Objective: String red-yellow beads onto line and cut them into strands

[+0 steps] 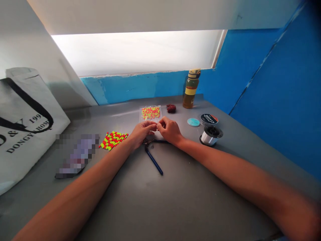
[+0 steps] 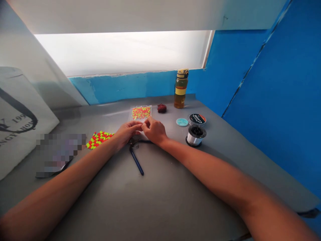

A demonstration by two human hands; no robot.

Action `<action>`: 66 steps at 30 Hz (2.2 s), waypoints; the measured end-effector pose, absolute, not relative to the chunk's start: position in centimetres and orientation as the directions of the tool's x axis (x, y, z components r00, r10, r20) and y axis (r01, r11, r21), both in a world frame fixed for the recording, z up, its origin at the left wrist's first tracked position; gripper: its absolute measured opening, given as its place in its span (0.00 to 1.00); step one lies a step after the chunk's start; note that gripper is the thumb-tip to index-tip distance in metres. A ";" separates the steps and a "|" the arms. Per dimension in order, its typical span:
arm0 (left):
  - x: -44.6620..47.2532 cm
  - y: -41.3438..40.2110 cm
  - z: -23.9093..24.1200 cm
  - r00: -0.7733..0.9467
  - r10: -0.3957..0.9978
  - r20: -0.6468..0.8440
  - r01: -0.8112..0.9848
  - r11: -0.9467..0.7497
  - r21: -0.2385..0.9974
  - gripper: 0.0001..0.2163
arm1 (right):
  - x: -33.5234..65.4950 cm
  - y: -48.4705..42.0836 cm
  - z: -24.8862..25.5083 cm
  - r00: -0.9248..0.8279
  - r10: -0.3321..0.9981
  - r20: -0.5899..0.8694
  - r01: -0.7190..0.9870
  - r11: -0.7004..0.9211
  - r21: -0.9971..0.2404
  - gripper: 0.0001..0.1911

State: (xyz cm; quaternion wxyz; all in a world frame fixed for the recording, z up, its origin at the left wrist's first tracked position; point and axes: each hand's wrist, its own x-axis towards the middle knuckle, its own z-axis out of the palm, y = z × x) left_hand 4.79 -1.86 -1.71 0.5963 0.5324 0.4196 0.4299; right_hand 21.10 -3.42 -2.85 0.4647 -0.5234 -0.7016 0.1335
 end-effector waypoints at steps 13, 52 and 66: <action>4.9 -2.1 -1.5 0.291 0.956 -0.043 -0.028 0.053 0.998 0.10 | 21.1 -3.4 -2.8 0.009 0.862 0.507 0.609 0.397 -0.687 0.06; 4.7 -2.0 -1.6 0.310 0.950 -0.041 -0.021 0.050 0.999 0.11 | 21.2 -3.5 -2.8 0.002 0.867 0.498 0.589 0.401 -0.702 0.06; 5.3 -2.5 0.1 0.213 0.965 0.153 0.016 -0.160 0.987 0.11 | 20.8 -4.4 -1.2 0.125 0.857 0.499 0.490 0.384 -0.783 0.07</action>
